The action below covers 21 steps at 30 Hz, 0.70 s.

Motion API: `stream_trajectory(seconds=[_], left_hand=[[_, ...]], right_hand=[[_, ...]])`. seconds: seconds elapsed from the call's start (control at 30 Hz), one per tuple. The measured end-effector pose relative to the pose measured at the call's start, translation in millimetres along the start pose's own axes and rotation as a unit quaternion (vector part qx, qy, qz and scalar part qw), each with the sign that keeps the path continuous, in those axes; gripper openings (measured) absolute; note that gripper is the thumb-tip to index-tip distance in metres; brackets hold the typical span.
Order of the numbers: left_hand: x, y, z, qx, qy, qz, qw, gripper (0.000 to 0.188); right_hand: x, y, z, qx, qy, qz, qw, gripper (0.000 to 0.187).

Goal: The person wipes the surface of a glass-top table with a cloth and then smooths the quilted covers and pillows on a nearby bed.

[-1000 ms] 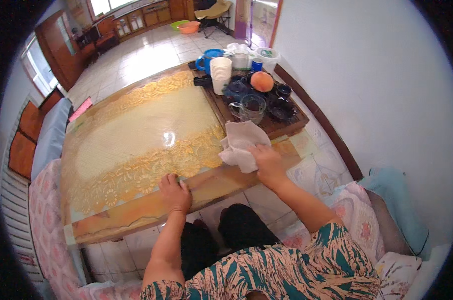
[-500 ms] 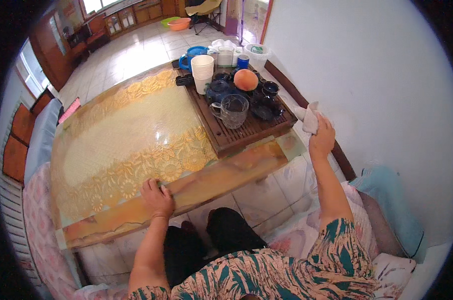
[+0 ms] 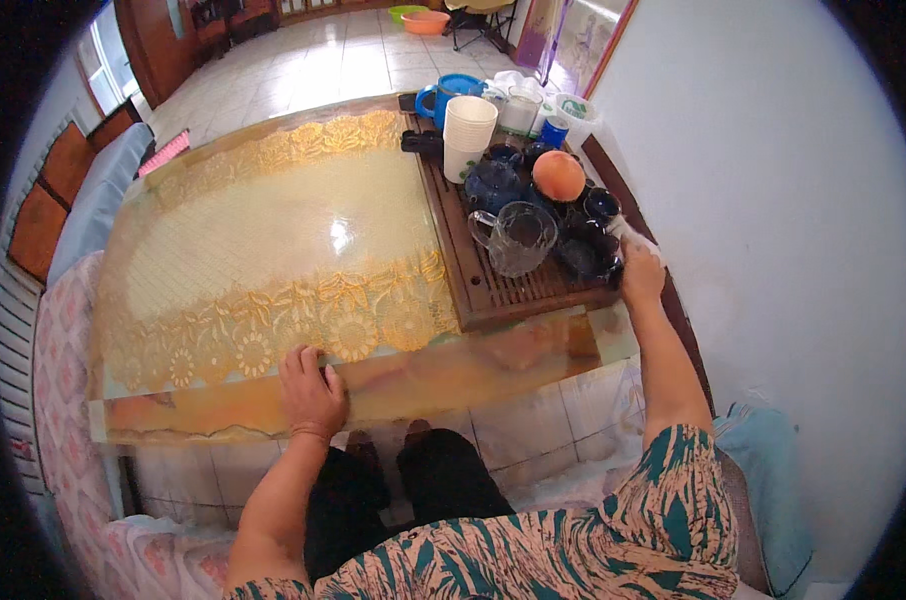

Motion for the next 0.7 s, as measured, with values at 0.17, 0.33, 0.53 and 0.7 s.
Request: stream_trajectory(seconds=[0.17,0.33,0.53,0.7], left_hand=[[1,-1,-6,-0.027,-0.008,-0.001,1.000,0.027],[1,2,-4,-0.021,0.008,0.003,1.000,0.027],[-1,-2,-5,-0.037,0.000,0.002,0.999,0.027],[-1,3,-6,-0.037,0.003,0.003,0.999,0.028]], right_hand=[[16,-29,-4,-0.044,-0.118,0.099,0.987,0.034],[60,-52,-2,0.016,-0.118,0.101,0.988,0.046],[99,-80,-34,-0.021,-0.108,0.049,0.993,0.041],[119,-94,-78,-0.096,-0.108,0.008,0.989,0.043]])
Point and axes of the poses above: each hand's wrist, its own x-axis away from the middle knuckle, its own y-axis out of the palm, z = x × y, the point moved 10 cm from there along -x, towards the middle knuckle, and after that the axes turned 9 degrees about x, right-handed, at the moved point
